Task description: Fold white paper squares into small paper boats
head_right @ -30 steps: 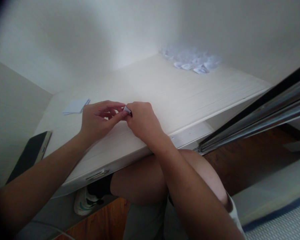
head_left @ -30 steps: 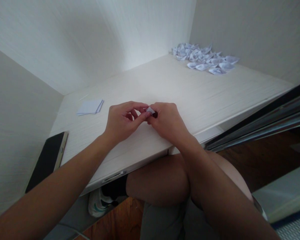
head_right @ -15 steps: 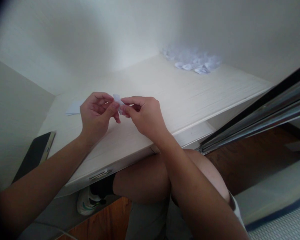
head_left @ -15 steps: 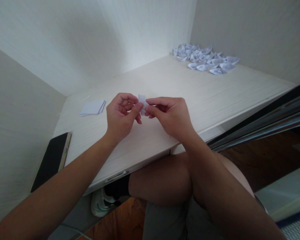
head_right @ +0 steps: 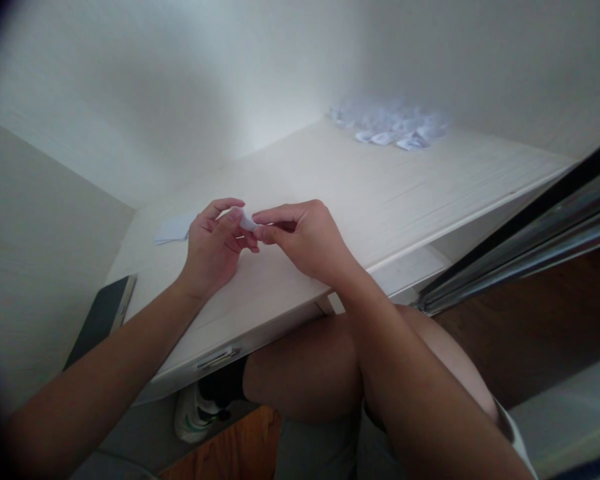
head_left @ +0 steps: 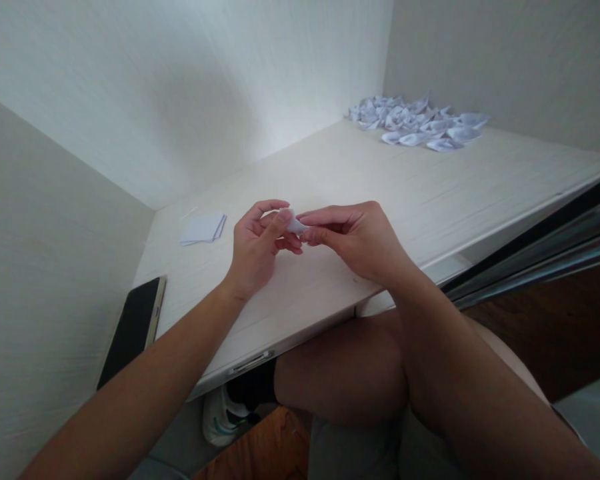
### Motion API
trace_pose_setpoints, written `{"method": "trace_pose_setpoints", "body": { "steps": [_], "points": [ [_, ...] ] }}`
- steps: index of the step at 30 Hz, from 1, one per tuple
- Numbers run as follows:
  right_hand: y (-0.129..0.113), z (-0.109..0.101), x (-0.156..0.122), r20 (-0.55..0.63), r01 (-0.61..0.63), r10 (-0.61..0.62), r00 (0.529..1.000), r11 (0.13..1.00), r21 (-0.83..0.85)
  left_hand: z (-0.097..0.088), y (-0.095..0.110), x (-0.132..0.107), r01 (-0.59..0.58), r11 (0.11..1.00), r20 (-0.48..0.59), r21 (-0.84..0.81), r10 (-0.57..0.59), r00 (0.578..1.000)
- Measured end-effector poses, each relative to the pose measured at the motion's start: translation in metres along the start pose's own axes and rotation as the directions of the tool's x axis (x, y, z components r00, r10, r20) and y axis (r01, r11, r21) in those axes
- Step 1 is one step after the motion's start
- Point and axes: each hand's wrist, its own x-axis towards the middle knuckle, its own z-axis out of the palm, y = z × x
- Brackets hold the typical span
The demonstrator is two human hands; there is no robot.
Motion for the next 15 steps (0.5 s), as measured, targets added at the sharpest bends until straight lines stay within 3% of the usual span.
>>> {"method": "trace_pose_setpoints", "body": {
  "steps": [7, 15],
  "points": [
    [-0.0017, -0.0019, -0.0008, 0.063, 0.100, -0.095, 0.994, 0.992, -0.082, 0.0010, 0.0018, -0.0007, 0.071, 0.997, 0.027, -0.035, -0.070, 0.997],
    [-0.0037, -0.0017, -0.0018, 0.071, 0.115, -0.107, 0.992, 0.988, -0.105, 0.0021, 0.0058, -0.0001, 0.147, 0.988, 0.025, -0.046, -0.146, 0.989]
  ]
}}
